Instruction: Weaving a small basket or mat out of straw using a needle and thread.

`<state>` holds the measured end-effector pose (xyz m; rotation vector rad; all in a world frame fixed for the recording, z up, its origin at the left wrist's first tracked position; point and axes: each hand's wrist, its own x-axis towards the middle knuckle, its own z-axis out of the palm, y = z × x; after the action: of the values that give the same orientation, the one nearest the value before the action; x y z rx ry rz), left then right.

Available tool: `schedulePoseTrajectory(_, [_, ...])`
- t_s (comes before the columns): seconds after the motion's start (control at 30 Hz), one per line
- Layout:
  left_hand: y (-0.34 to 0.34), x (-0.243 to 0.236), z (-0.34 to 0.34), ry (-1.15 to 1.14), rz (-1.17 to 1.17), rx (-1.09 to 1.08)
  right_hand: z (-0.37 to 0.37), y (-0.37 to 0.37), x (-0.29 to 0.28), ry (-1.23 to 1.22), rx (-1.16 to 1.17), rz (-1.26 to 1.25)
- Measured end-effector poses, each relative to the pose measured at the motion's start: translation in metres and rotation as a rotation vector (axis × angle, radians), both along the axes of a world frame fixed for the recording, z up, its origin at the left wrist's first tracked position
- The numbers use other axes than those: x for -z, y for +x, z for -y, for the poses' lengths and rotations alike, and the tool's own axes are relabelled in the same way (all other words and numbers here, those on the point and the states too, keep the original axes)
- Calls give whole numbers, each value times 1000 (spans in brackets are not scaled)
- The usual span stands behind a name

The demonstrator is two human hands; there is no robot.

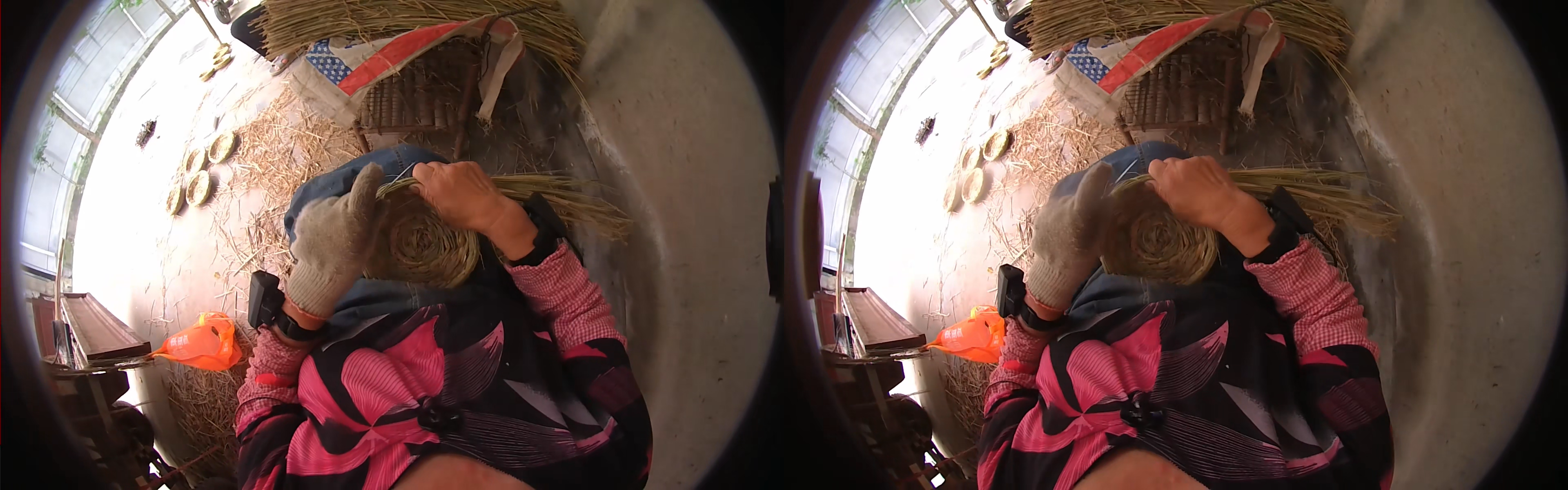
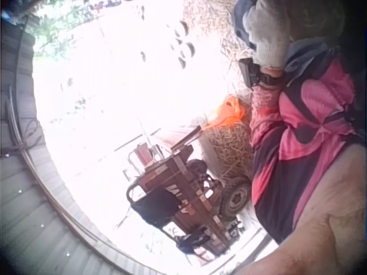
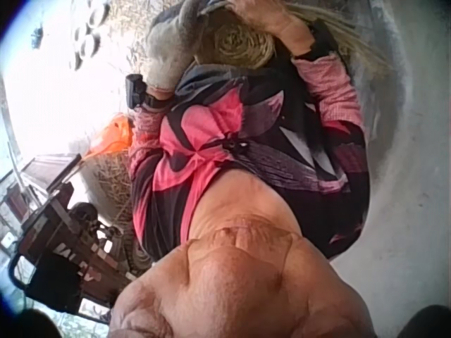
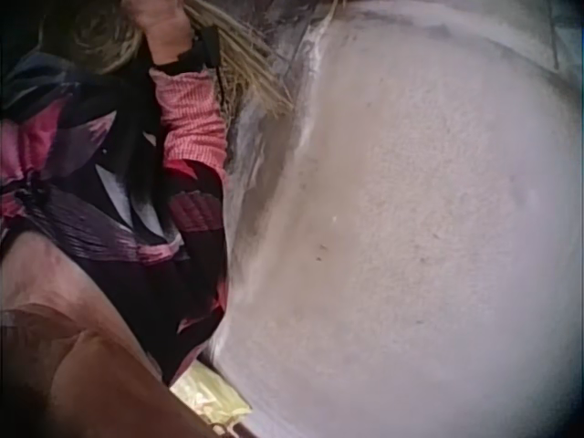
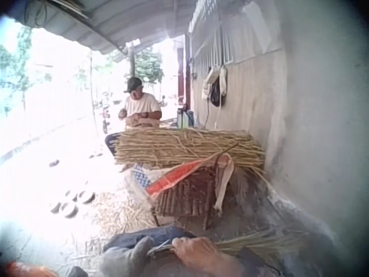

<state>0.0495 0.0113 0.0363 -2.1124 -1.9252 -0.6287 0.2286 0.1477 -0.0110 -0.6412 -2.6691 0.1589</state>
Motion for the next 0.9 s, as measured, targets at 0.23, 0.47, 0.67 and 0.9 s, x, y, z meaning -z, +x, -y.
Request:
schedulePoseTrajectory(0.23, [18,-3,16,-359,-126,-82,3,-5,-8,-23,23,70])
schedulePoseTrajectory(0.47, [21,-5,21,-399,-178,-72,8,-3,-6,-32,32,102])
schedulePoseTrajectory(0.67, [19,-2,15,-383,-167,-52,7,-6,-7,-17,49,118])
schedulePoseTrajectory(0.9, [14,-7,4,-342,-177,-58,-1,-17,-8,40,78,134])
